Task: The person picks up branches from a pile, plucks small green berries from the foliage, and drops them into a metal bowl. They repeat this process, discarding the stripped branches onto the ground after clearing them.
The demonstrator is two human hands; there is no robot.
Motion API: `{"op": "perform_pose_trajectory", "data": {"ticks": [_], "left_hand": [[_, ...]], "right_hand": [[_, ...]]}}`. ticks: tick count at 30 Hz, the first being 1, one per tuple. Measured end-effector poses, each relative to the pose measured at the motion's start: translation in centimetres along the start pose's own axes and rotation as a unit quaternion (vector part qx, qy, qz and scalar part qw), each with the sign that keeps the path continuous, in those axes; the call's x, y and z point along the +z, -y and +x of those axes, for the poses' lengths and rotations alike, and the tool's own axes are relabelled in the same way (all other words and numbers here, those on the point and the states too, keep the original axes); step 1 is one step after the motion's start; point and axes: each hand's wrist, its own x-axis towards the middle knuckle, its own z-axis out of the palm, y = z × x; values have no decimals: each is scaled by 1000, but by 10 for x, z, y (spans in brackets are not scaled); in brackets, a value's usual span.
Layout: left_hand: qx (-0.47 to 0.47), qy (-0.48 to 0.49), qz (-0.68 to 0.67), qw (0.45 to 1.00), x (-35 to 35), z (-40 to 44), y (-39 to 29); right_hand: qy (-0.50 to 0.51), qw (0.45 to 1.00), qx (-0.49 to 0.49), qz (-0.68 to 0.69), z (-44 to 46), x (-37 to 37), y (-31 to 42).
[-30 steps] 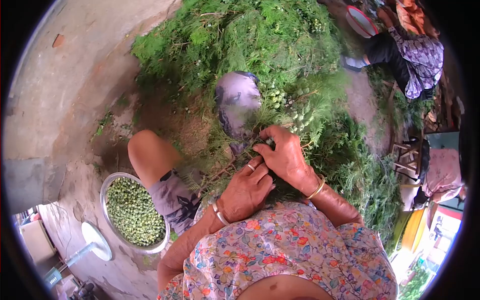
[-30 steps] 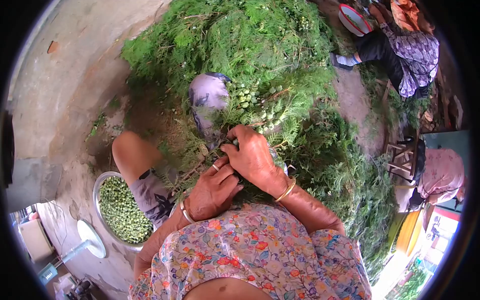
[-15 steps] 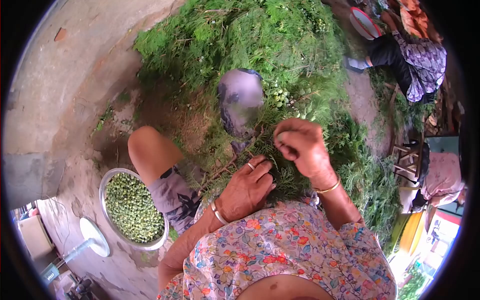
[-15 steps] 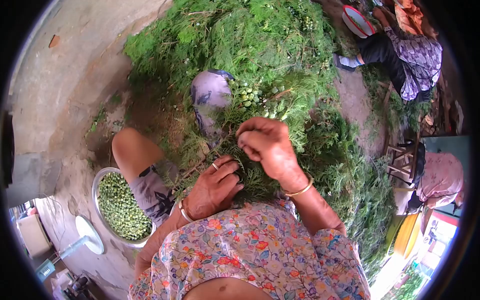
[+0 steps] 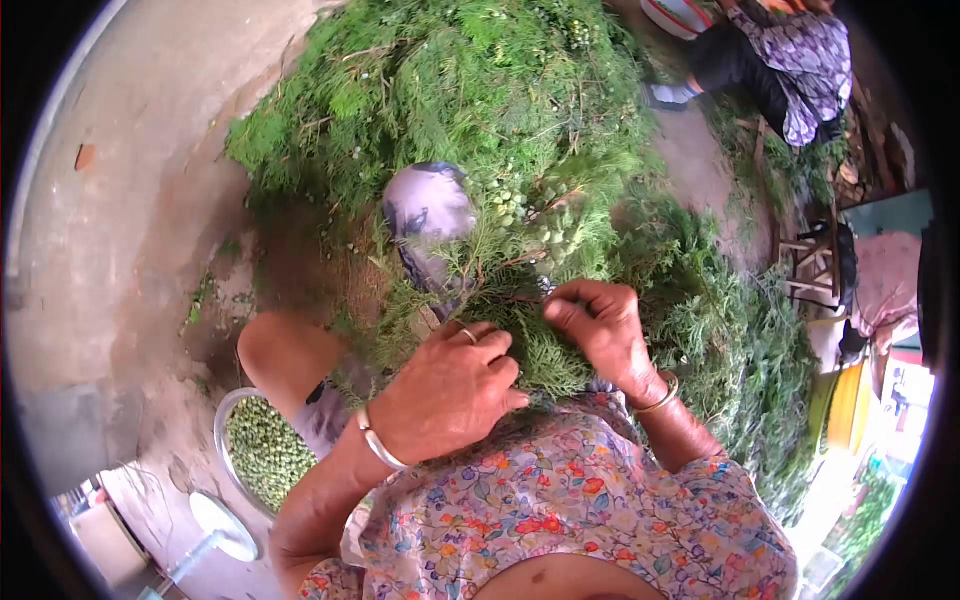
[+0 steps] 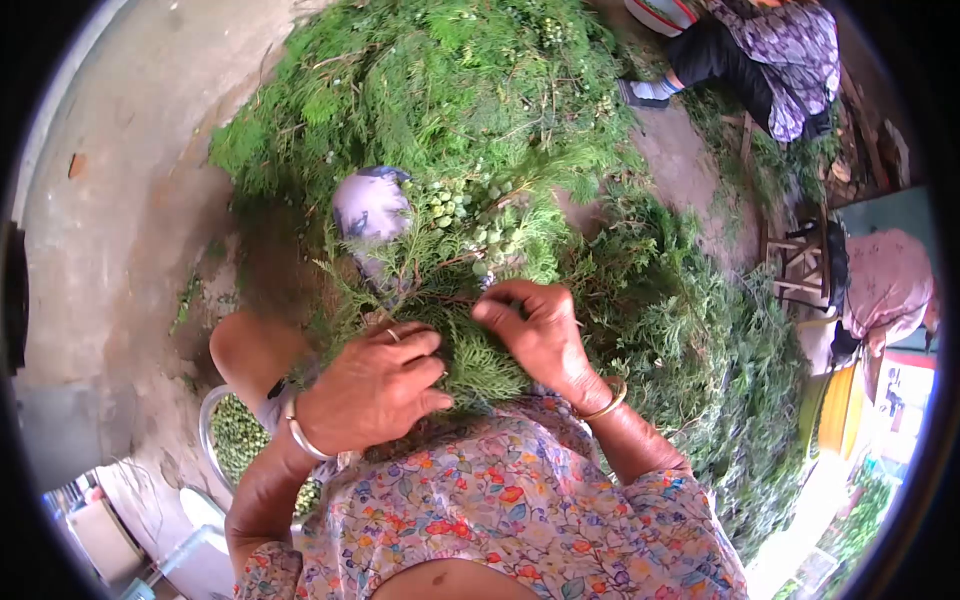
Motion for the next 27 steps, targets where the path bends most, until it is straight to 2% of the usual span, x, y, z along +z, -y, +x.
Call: {"op": "perform_pose_trajectory", "data": {"ticks": [1,2,4,5,6,7,9,11,13,16,17,18,21,24,27], "left_hand": [[0,28,32,999,-11,6,-2],[0,54,64,997,-21,14,-3],[9,38,99,994,-30,36,0],[-26,-4,81,996,-31,47,3],[-62,-48,62,995,-29,57,7],[-47,-91,97,990,-17,66,22],[-73,-59,136,986,11,77,39],[-100,-26,172,980,29,84,47],[-98,-123,216,964,41,83,48],[-120,-163,158,966,41,77,46],[-126,-215,91,964,42,75,46],[-126,-217,93,964,43,73,47],[-130,-276,-22,952,44,69,45],[-121,-299,-23,946,53,68,46],[-95,-315,15,944,59,69,48]], "right_hand": [[27,999,3,21,-4,2,-1],[29,999,-45,4,-8,7,-5],[53,997,-50,-14,-12,12,-6],[62,997,-39,-24,-14,16,-3],[57,993,-99,-26,-14,20,-9],[59,990,-122,-50,-15,24,-11],[60,978,-179,-84,-15,28,-18],[62,976,-186,-91,-15,28,-20],[67,974,-197,-92,-15,26,-21],[61,984,-166,-38,-14,17,-13],[48,994,-102,15,-17,10,-5],[3,996,-86,29,-19,6,-7],[-150,987,-34,55,-18,-8,4],[-218,969,-113,-16,-10,-16,8],[-201,966,-132,-93,6,-14,5]]}}
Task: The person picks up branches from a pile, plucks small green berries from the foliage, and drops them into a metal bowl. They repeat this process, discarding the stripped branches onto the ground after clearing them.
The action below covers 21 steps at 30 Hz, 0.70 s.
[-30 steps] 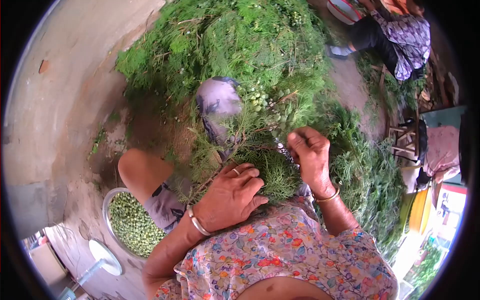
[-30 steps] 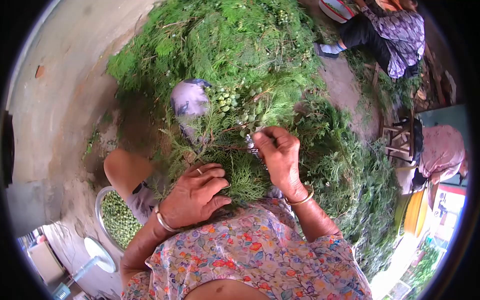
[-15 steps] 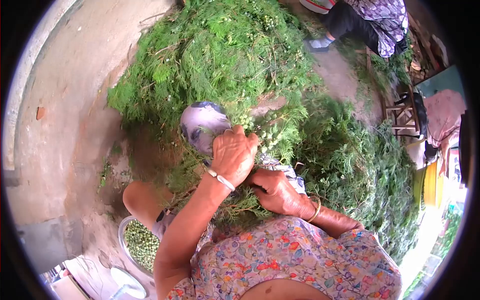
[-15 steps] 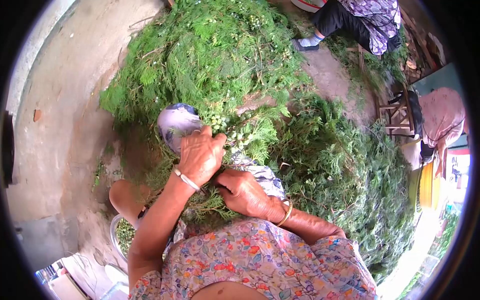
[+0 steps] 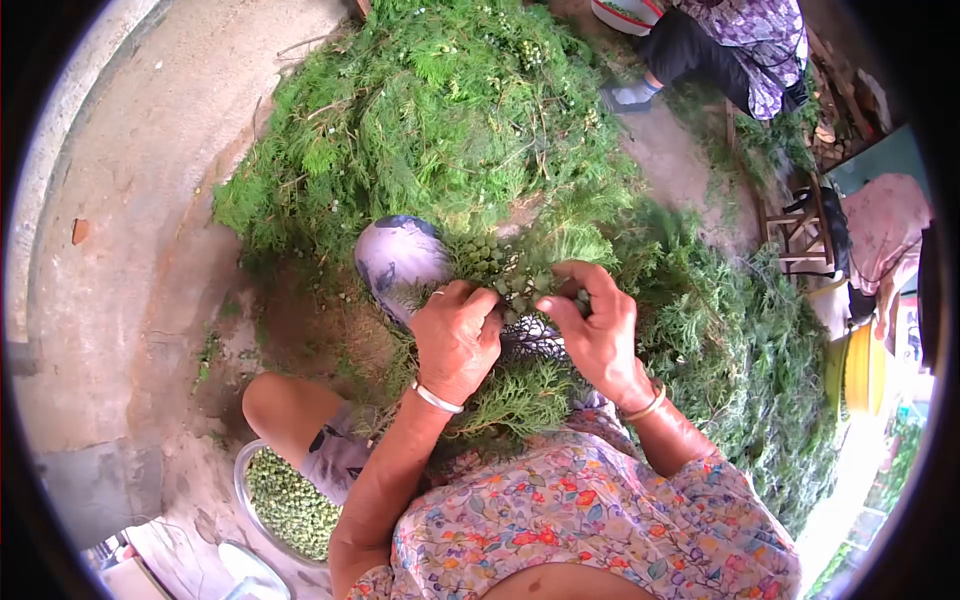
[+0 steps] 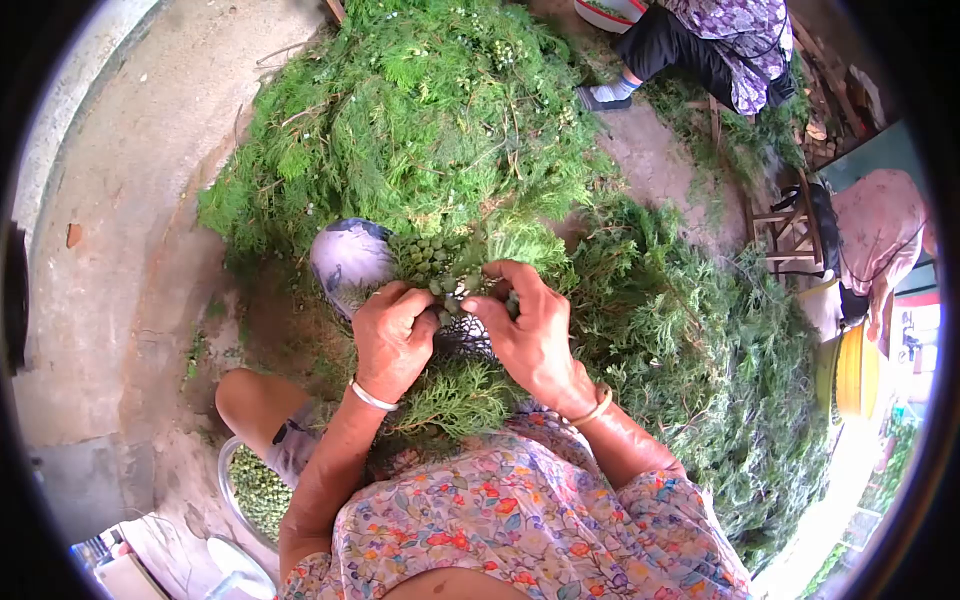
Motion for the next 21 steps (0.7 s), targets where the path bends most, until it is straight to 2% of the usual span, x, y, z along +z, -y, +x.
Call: {"op": "perform_pose_trajectory", "data": {"ticks": [5,7,8,9,11,13,15,16,17,19,21], "left_hand": [[6,40,61,997,-5,-2,-4],[-4,27,37,999,-5,-2,-3],[-4,28,37,999,-4,-3,-1],[-13,23,15,1000,-3,-4,1],[-20,19,-8,1000,-3,-3,3],[-47,33,-41,997,-5,-3,3],[-56,18,-88,994,-3,-6,7],[-65,3,-134,989,-3,-6,9],[-65,6,-136,989,-3,-6,10],[-63,9,-151,987,-5,-5,12],[-59,9,-156,986,-4,-5,13]], "right_hand": [[20,997,-67,-41,15,11,-17],[68,997,24,-3,22,8,-20],[67,997,25,-4,23,8,-20],[79,987,97,102,24,8,-19],[98,917,235,306,26,10,-17],[97,899,244,349,28,10,-17],[24,736,301,606,41,-2,-24],[-36,755,289,587,48,-13,-23],[-48,760,261,593,55,-25,-27],[7,713,264,650,58,-43,-27],[13,710,277,647,53,-46,-16]]}}
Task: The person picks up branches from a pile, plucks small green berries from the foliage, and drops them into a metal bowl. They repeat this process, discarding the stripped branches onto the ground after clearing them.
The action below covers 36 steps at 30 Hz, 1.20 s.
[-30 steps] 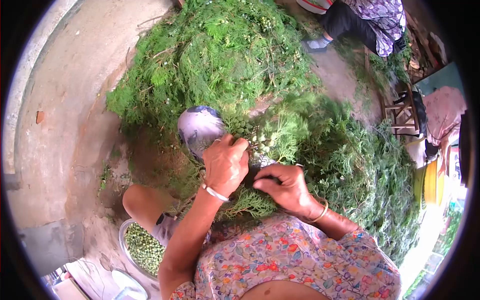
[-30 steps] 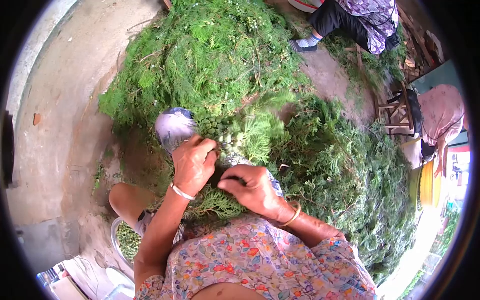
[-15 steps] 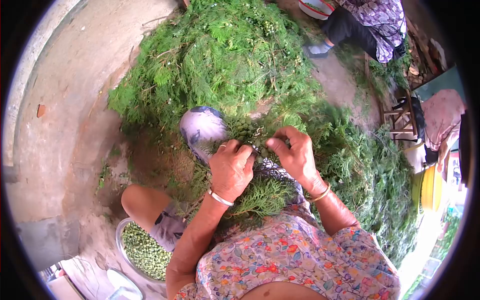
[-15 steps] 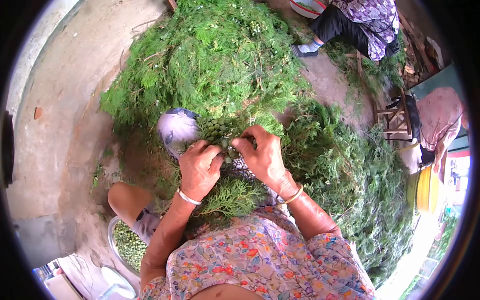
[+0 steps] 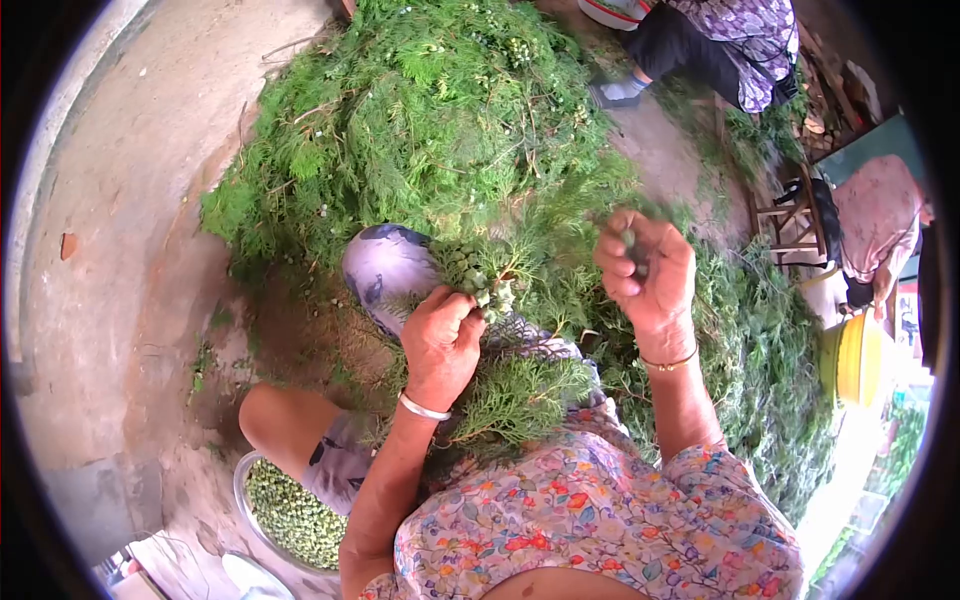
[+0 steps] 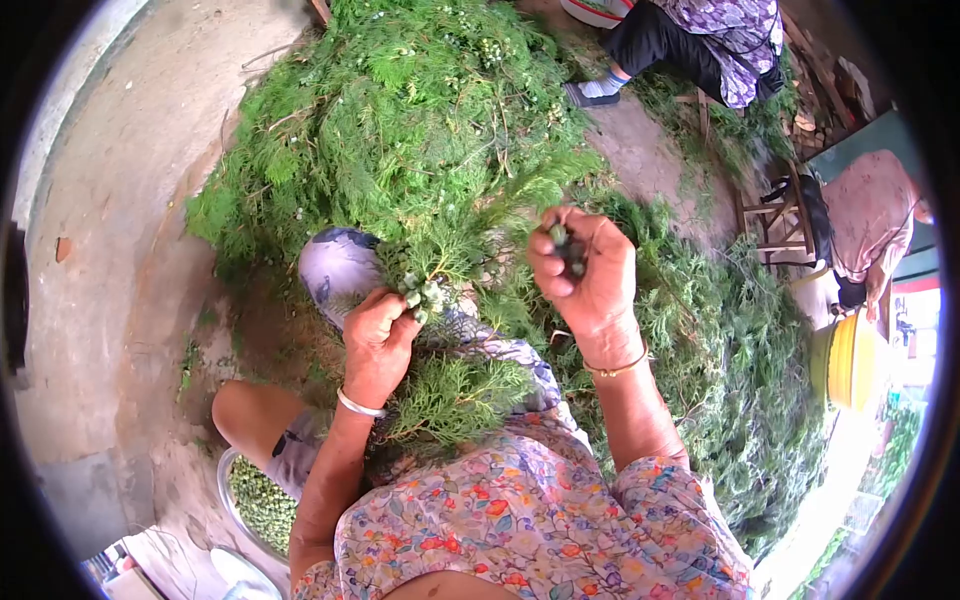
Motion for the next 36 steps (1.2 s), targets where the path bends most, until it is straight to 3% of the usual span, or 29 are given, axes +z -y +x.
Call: {"op": "perform_pose_trajectory", "data": {"ticks": [4,10,12,14,16,18,19,22,30,32,33,36], "left_hand": [[-10,-2,-8,1000,0,-1,3],[-8,10,-21,1000,-1,-1,4],[-18,3,-49,999,0,-2,6],[-24,0,-37,999,-2,-1,0],[-33,-4,-24,999,-4,0,-3],[-31,5,31,999,-3,2,-3],[-39,3,45,998,-2,3,-4],[-49,21,73,996,-1,3,-3],[-43,28,96,994,-1,6,-9],[-41,24,100,994,-1,6,-7],[-37,21,103,994,0,5,-6],[-27,19,100,994,1,6,-3]], "right_hand": [[-64,986,10,-155,-8,1,-21],[-39,939,-7,-342,-4,-5,-43],[-35,939,-8,-343,-9,-2,-44],[-44,871,-127,-472,-18,8,-46],[-32,864,-142,-482,-24,16,-52],[38,782,-225,-580,-26,22,-62],[38,748,-215,-627,-23,16,-68],[52,682,-276,-675,-10,2,-88],[36,649,-302,-698,8,-3,-92],[24,659,-245,-711,4,2,-91],[46,657,-293,-694,6,-2,-96],[59,648,-279,-706,5,8,-96]]}}
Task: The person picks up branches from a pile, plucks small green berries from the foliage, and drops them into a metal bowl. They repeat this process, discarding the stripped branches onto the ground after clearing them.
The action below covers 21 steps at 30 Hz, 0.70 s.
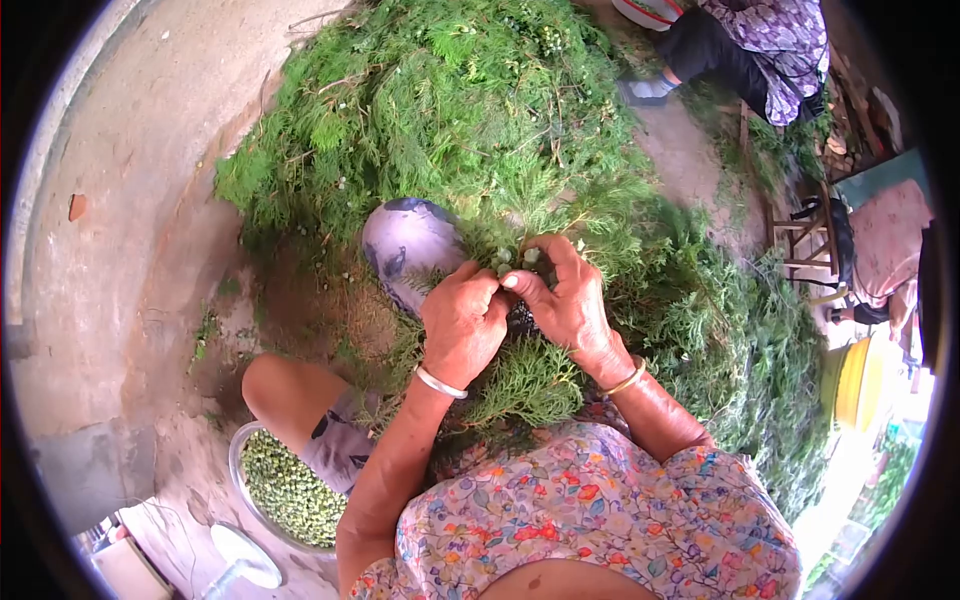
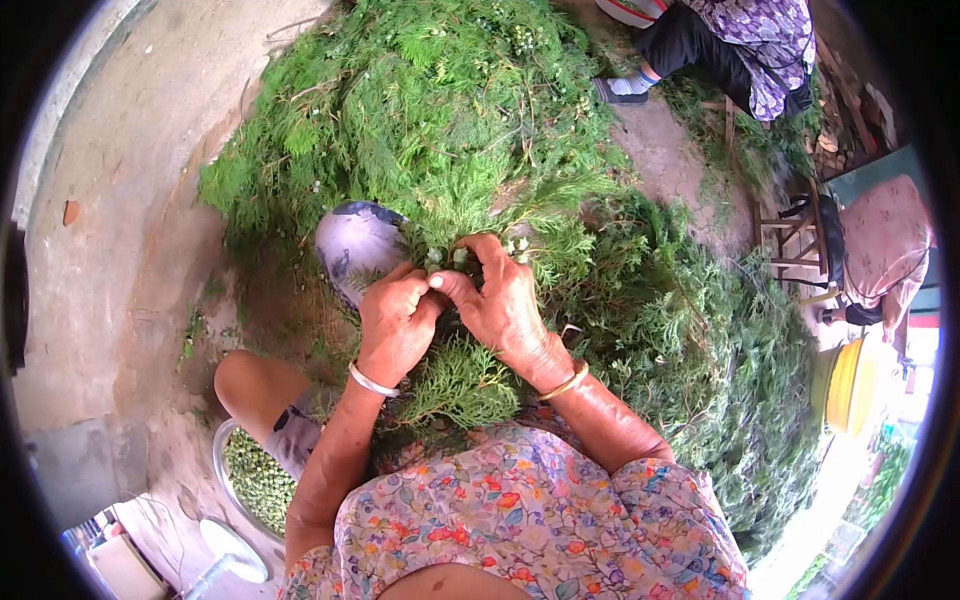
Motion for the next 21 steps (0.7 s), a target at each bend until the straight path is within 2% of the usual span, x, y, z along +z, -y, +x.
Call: {"op": "perform_pose_trajectory", "data": {"ticks": [6,8,12,13,14,15,16,18,19,21], "left_hand": [[-2,2,-6,1000,-2,0,-4],[-3,9,-3,1000,-5,-1,-6],[0,17,-24,1000,-3,0,-2],[-1,16,-24,1000,-4,-2,0],[0,14,-45,999,-6,-3,3],[1,14,-66,998,-7,-5,5],[-1,13,-67,998,-5,-6,5],[4,-41,-95,995,0,-5,4],[9,-34,-63,997,-1,-4,3],[15,-40,-57,997,1,-4,2]], "right_hand": [[-102,992,-74,15,1,6,-12],[-56,998,22,26,3,-2,-6],[-33,995,18,93,14,-12,-7],[-18,983,113,142,14,-23,-4],[-65,962,144,221,19,-33,-16],[-108,893,236,368,30,-56,-12],[-116,868,225,427,34,-72,-16],[-81,790,281,539,39,-88,-19],[-27,777,289,558,37,-91,-21],[12,749,328,575,31,-81,-4]]}}
